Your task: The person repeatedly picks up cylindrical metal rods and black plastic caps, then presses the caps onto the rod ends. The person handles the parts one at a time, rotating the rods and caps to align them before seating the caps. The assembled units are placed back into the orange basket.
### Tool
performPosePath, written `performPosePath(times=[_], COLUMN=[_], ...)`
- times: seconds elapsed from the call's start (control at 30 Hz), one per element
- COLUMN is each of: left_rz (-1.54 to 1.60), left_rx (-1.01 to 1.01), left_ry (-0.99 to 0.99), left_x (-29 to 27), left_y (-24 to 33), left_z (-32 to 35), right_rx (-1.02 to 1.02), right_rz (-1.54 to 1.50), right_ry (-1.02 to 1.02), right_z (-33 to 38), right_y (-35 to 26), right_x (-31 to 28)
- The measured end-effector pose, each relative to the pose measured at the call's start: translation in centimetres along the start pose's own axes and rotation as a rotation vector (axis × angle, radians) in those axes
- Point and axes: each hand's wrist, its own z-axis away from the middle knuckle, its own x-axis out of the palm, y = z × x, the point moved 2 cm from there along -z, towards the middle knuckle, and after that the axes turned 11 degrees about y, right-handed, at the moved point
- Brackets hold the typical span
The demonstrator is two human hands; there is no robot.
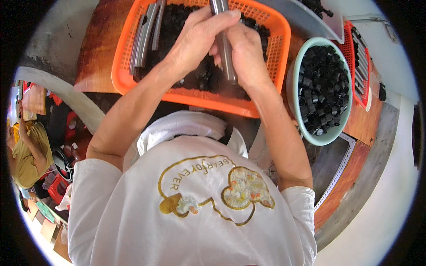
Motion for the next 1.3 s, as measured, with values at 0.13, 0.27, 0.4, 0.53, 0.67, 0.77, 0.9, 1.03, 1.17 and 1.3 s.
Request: performPosePath(times=[0.13, 0.27, 0.4, 0.53, 0.67, 0.77, 0.9, 1.03, 1.17, 1.3], left_rz=[0.061, 0.036, 0.048, 0.05, 0.091, 0.068, 0.027, -0.011, -0.038, -0.044], left_rx=[-0.022, 0.026, 0.022, -0.01, -0.034, -0.023, -0.026, -0.047, -0.06, -0.037], left_ry=[0.045, 0.05, 0.037, 0.061, 0.037, 0.095, 0.102, 0.117, 0.092, 0.11], left_x=[-0.1, -0.2, -0.1, 0.2, 0.1, 0.0, 0.1, 0.2, 0.1, 0.1], left_y=[-0.3, -0.4, -0.2, -0.2, -0.5, -0.6, -0.5, -0.1, 0.2, 0.1], left_z=[-0.1, -0.2, -0.2, -0.3, -0.3, -0.3, -0.2, 0.1, 0.3, 0.2], right_rx=[0.071, 0.132, 0.135, 0.172, 0.205, 0.168, 0.074, 0.042, 0.086, 0.102], right_rz=[-0.028, -0.077, -0.134, -0.133, -0.147, -0.183, -0.054, -0.074, -0.017, -0.005], right_ry=[0.003, -0.028, -0.048, -0.037, -0.022, -0.038, -0.065, -0.054, -0.04, -0.038], right_z=[-0.5, -0.9, -0.9, -1.1, -0.8, -0.7, -0.2, 0.5, 0.5, 0.5], right_y=[1.0, 1.9, 2.1, 1.9, 1.9, 1.8, 1.2, 0.5, 0.1, 0.2], right_x=[0.1, 0.0, 0.0, 0.1, 0.3, 0.6, 0.3, 0.9, 1.0, 1.0])
